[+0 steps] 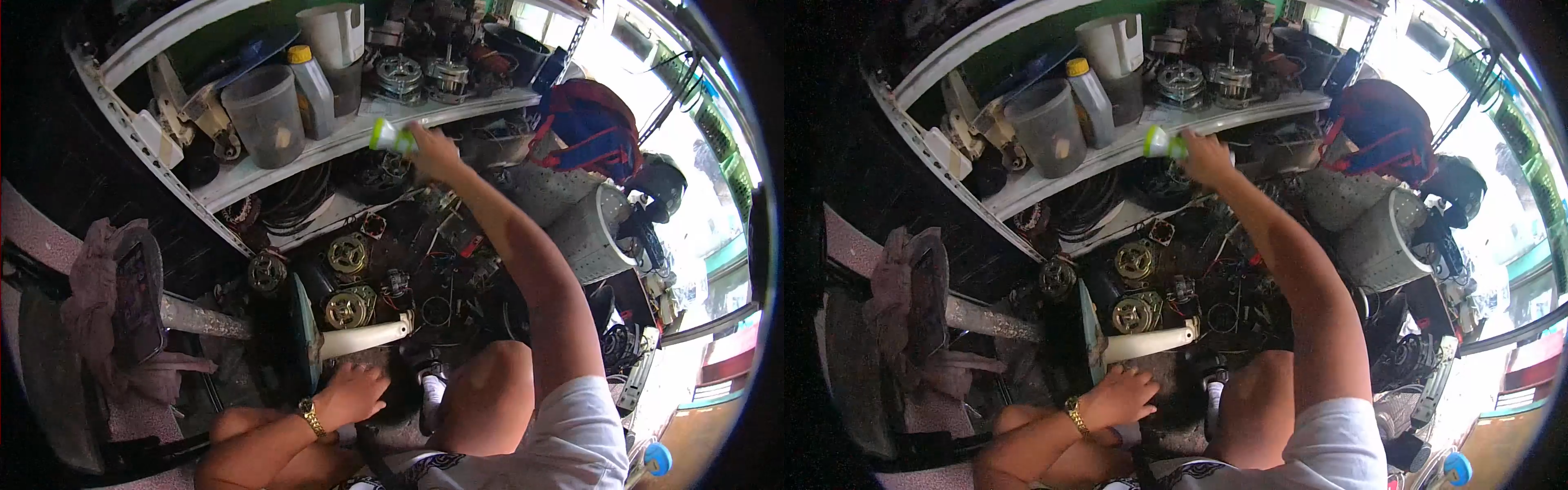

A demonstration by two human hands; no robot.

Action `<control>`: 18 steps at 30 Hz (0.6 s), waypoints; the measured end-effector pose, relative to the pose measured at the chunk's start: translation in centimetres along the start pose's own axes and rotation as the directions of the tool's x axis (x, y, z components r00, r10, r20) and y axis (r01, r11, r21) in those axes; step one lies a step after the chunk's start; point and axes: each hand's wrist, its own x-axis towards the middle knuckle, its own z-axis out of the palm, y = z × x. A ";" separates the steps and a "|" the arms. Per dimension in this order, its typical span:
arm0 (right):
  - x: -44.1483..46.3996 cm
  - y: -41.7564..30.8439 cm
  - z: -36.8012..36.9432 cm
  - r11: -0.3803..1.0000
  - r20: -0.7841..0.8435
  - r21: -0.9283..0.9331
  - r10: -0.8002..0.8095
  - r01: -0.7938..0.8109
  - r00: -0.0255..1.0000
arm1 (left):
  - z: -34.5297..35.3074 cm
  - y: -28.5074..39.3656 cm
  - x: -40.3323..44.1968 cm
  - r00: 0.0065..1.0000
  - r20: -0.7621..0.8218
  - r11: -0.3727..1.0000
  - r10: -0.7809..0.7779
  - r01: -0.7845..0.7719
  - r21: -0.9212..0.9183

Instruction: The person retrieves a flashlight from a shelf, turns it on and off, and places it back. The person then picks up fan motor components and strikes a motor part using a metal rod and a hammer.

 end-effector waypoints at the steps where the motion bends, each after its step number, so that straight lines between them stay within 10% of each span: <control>1: 1.8 0.6 1.0 0.981 -0.158 -0.120 -0.168 0.150 0.973 | 0.3 -0.3 0.0 0.998 0.062 1.000 0.004 -0.003 -0.017; 14: 13.0 -0.9 8.1 0.904 -0.237 -0.372 -0.310 0.209 0.921 | 1.8 -4.1 0.4 0.990 0.115 0.991 -0.079 0.090 -0.095; 16: 11.9 -0.7 7.8 0.851 -0.614 -0.499 -0.482 0.166 0.624 | 1.3 -4.4 0.5 0.984 0.141 0.986 -0.111 0.127 -0.108; 18: 8.0 -1.2 4.2 0.921 -0.511 -0.271 -0.383 0.279 0.769 | 2.3 -4.7 0.4 0.987 0.128 0.986 -0.098 0.113 -0.119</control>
